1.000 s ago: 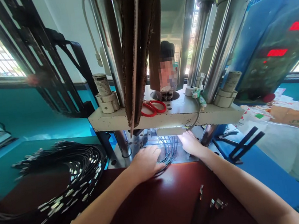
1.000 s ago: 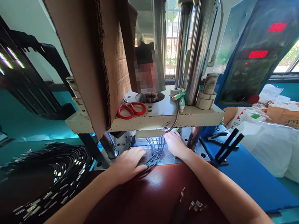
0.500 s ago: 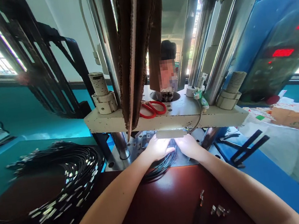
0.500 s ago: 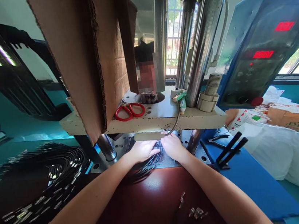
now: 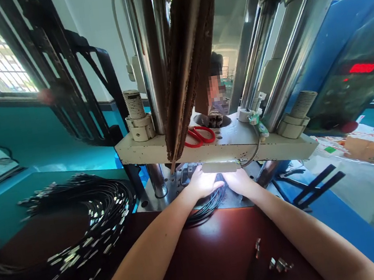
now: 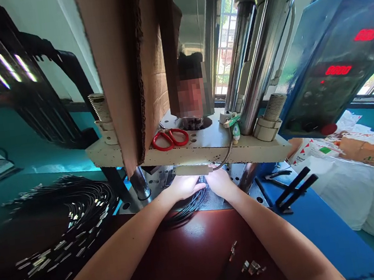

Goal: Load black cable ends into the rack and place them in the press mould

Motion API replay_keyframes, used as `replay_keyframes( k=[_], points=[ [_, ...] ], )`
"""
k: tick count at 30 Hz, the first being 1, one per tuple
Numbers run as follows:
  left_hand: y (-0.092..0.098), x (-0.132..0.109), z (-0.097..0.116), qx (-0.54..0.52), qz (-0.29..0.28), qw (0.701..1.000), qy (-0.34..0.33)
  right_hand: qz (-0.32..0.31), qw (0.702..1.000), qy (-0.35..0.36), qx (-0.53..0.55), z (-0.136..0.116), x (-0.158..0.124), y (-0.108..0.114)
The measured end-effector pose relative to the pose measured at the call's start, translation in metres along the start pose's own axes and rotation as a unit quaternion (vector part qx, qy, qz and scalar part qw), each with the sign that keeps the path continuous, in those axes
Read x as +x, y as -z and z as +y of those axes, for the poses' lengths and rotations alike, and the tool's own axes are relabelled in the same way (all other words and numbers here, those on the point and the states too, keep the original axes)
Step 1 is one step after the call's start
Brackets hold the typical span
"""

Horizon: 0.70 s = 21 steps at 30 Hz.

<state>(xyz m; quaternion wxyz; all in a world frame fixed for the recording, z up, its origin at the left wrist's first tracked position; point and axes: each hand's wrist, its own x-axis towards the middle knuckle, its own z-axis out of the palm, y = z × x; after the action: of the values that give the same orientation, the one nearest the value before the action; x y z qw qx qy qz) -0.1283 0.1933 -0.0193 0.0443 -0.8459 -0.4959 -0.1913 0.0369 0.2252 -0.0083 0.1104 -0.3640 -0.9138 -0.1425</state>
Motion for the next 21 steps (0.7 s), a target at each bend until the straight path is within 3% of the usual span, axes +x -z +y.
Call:
replay_keyframes(
  k=[6, 10, 13, 21],
  points=[
    [0.016, -0.008, -0.014, 0.008, 0.0, 0.999, 0.036, 0.004, 1.0, -0.005, 0.013, 0.011, -0.008, -0.007],
    [0.022, -0.021, -0.029, 0.021, -0.016, 0.998, 0.059, 0.001, 0.999, 0.042, 0.031, 0.01, -0.002, -0.008],
    [0.021, -0.026, -0.035, 0.025, -0.028, 0.999, 0.032, 0.014, 0.996, 0.075, 0.046, 0.007, 0.008, -0.003],
    [0.011, -0.032, -0.043, 0.01, 0.003, 0.999, 0.042, 0.035, 0.997, 0.049, 0.053, -0.004, 0.025, 0.004]
  ],
)
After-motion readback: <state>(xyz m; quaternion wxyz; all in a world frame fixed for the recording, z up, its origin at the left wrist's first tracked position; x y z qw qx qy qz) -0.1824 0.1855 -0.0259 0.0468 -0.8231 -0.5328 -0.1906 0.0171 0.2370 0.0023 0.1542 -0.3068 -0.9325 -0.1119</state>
